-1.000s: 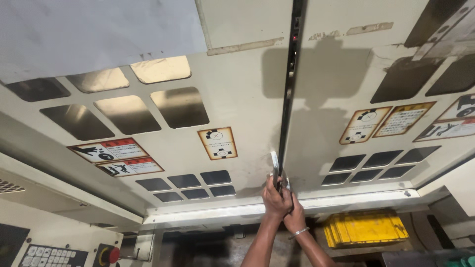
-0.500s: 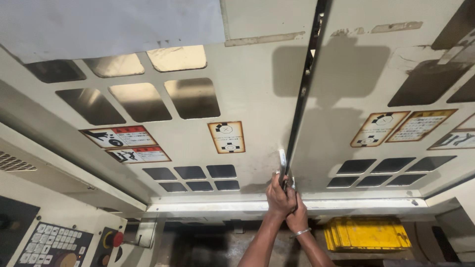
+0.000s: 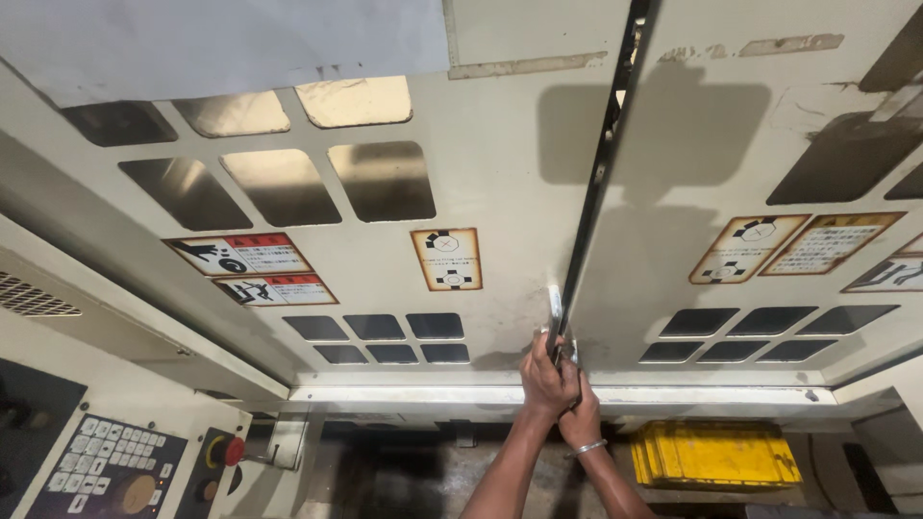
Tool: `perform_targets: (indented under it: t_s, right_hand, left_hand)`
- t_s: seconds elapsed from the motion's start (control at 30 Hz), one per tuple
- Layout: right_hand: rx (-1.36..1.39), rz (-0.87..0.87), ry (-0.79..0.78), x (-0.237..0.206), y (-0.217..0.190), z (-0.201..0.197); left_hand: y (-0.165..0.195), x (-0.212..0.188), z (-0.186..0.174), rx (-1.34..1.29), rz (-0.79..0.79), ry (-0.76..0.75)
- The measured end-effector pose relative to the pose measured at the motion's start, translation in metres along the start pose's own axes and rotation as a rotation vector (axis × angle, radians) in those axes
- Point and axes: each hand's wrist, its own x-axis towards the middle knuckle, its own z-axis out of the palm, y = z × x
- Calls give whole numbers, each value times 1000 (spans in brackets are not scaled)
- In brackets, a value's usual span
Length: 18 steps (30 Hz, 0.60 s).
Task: The person picks up cylindrical metal rods from a green bin, wipes each rod with a cloth, and places them into a cardboard box. The person also closes the door of a large machine using a long handle.
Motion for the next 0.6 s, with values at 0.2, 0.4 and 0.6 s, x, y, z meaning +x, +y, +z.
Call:
perform_targets:
  t_s: [0.2,0.4,0.6]
  right_hand:
    - [24,-24,-13,1,1,-2]
    - [15,14,-27,1,2,-2]
    - [2,7,-19,1,3,-1]
  left_hand:
    - [1,0,1,-14,-11,2]
    - [0,-1,0,-2,-8,-10]
    - [-3,-1,2,-2,2,5]
